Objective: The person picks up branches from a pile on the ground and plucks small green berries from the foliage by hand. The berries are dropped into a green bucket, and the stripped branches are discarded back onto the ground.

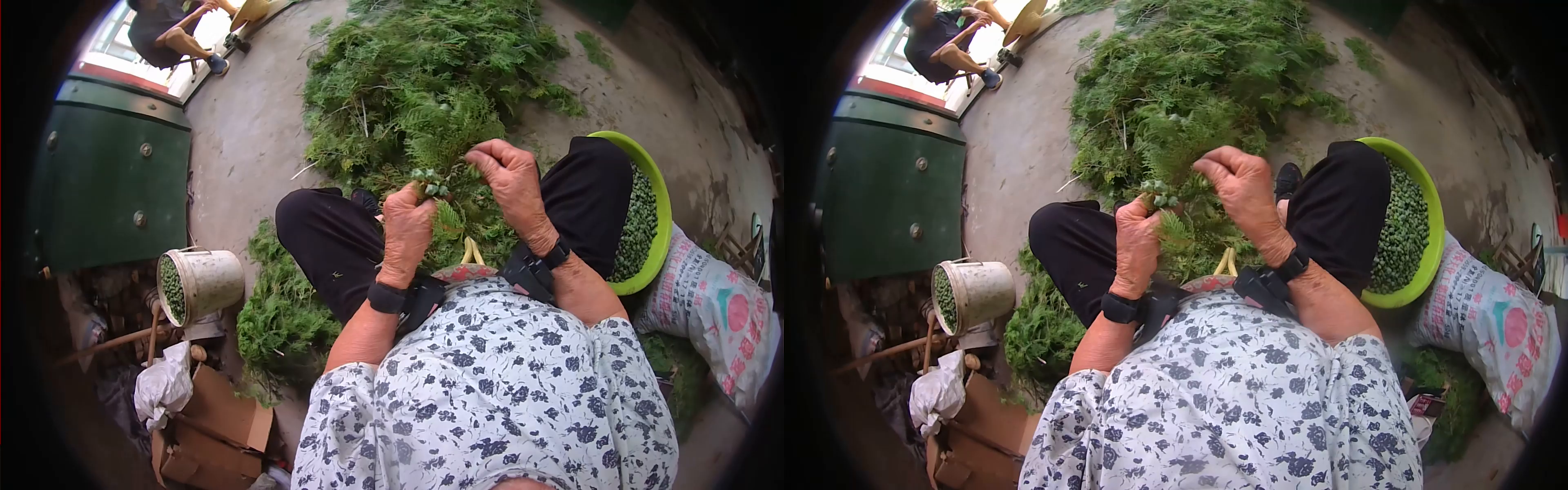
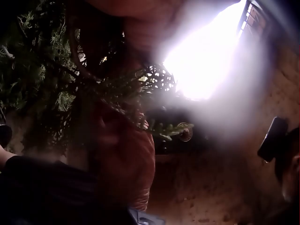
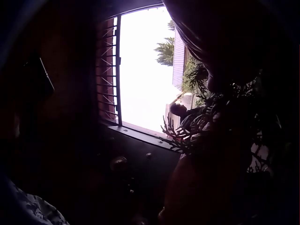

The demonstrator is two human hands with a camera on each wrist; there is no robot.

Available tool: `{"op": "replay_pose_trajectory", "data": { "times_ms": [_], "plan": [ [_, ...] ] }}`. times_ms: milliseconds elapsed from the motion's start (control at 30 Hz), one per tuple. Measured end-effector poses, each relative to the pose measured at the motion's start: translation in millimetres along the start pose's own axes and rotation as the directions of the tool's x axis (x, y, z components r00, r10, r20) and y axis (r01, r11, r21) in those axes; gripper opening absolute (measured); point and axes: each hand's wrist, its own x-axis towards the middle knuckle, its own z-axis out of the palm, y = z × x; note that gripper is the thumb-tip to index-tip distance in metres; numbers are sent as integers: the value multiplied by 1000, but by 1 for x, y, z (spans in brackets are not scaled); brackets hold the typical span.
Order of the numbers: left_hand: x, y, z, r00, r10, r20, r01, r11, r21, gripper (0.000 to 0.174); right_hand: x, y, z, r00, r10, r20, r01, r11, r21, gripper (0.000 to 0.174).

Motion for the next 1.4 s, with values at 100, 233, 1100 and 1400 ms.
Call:
{"op": "replay_pose_trajectory", "data": {
  "times_ms": [100, 233, 1100, 1400],
  "plan": [
    [0, 3, 0, 1000, 20, 16, -20, 999, 46, 11, 5, 7, -6, 997, 77, 11, -78, 995, 69, 16],
    [-3, 7, 5, 1000, -10, 12, 10, 999, 38, 13, -1, 0, -5, 974, 189, 124, -218, 931, 292, 15],
    [-7, -13, 0, 953, -200, 226, 214, 976, -38, 23, -19, 29, 7, 943, 185, 277, -267, 916, 299, 11],
    [-4, -23, 5, 992, -63, 107, 11, 905, 425, 22, -8, 35, -1, 935, 328, 135, -355, 864, 356, 12]
  ]
}}
